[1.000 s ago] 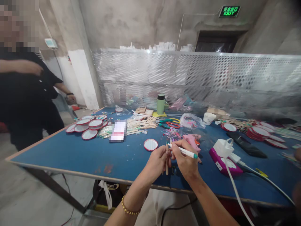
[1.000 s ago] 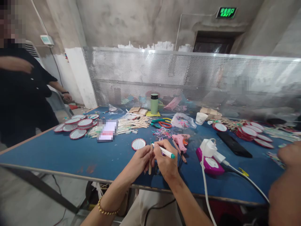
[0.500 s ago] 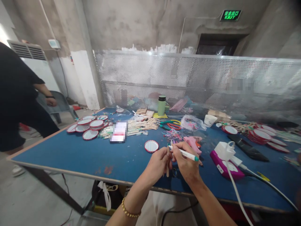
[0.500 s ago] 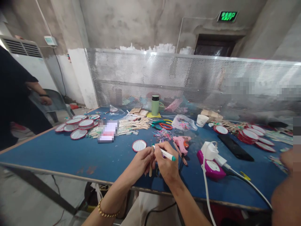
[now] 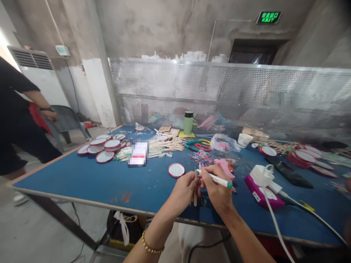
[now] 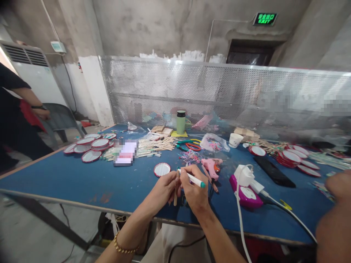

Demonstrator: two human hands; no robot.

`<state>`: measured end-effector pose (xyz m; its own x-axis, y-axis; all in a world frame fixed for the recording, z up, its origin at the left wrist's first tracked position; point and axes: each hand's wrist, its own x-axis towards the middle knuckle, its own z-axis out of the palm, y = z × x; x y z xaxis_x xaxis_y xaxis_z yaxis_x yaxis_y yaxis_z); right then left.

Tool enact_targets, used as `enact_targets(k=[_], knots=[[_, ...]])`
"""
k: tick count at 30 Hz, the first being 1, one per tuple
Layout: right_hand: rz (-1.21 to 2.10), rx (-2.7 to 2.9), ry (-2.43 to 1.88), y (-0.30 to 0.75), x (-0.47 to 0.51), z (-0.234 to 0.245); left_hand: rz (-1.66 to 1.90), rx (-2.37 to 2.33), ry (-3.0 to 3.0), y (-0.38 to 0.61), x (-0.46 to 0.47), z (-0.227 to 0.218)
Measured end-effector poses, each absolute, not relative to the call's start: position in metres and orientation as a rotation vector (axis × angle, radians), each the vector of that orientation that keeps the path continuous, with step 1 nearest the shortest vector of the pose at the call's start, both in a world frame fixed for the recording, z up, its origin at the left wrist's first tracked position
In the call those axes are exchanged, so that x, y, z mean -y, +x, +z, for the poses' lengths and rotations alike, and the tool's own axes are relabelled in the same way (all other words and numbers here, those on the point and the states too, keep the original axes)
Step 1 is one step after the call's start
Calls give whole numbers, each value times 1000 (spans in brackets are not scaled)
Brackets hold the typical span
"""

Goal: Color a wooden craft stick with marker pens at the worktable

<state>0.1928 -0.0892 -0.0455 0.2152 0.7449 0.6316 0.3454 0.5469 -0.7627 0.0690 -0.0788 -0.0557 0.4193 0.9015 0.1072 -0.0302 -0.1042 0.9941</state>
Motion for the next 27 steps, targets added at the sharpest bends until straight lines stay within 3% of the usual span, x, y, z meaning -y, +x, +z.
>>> enact_targets(k=[27], knots=[[308, 1389, -1059, 196, 88, -49, 953, -844, 1454, 69, 78, -58]])
